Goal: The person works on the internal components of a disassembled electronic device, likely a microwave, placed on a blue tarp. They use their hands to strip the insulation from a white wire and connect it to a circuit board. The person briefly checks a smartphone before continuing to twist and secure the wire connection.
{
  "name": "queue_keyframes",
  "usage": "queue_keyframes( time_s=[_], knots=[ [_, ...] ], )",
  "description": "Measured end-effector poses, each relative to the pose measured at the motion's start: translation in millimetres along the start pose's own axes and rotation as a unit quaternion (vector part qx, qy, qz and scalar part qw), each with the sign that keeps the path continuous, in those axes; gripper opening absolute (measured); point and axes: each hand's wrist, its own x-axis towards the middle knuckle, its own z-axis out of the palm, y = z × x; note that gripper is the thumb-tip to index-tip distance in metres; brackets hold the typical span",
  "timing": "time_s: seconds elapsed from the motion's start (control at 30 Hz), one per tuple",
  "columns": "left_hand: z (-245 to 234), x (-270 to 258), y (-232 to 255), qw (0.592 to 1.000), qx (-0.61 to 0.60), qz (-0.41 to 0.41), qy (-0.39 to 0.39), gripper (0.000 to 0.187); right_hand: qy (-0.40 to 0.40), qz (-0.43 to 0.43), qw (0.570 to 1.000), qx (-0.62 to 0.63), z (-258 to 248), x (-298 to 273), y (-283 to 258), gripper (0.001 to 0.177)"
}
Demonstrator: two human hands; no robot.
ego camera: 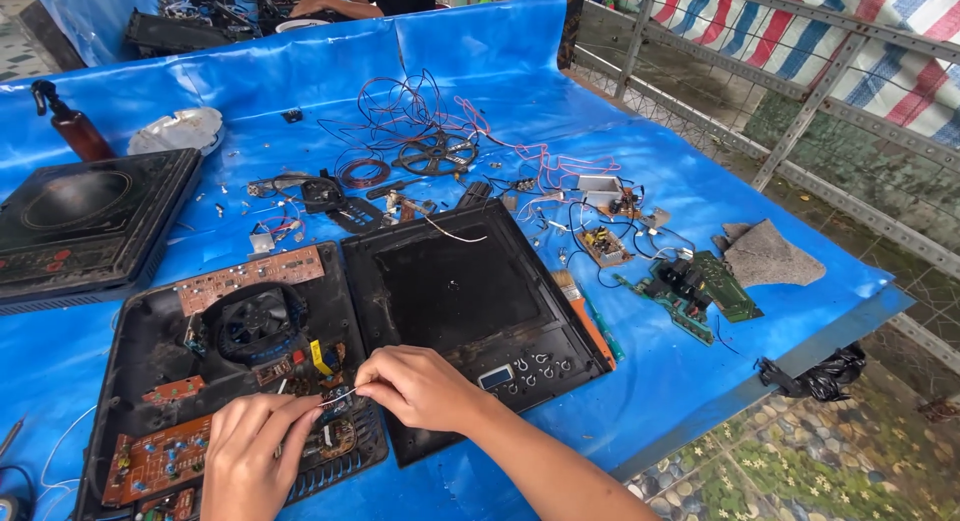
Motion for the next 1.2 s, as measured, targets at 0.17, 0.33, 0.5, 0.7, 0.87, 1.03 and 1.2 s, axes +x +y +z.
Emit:
queue_keyframes(
  time_s=[0.17,0.33,0.5,0.7,0.87,1.03,1.2],
  knots=[
    [-6.2,2.7,6.4,0.999,-0.019,-0.026,-0.004,0.021,-0.003,-0.018,1.000,-0.006,2.2,-0.5,0.2,0.010],
    [-8.4,5.7,9.5,0.999,-0.043,-0.032,0.002,0.014,0.003,-0.037,0.999,-0.023,10.6,-5.0,11.3,0.016],
    [-8.7,6.2,10.6,0.998,-0.066,-0.021,0.003,0.016,-0.001,-0.038,0.999,-0.029,10.0,-5.1,9.5,0.033],
    [-6.7,5.7,10.1,0.998,-0.064,-0.003,-0.004,0.017,0.018,-0.036,0.999,0.004,8.6,-3.6,8.8,0.016],
    [-4.9,3.2,7.6,0.998,-0.057,-0.006,-0.018,0.018,-0.046,0.022,0.998,0.041,4.1,-4.0,1.8,0.012],
    [-3.2,1.5,5.4,0.998,-0.057,-0.017,-0.034,0.019,-0.065,0.043,0.996,0.049,1.1,-1.9,-3.3,0.012],
    [-7.6,4.5,10.0,0.998,-0.062,-0.016,-0.020,0.019,-0.076,0.046,0.996,0.031,1.9,-1.7,-1.8,0.014]
  ],
)
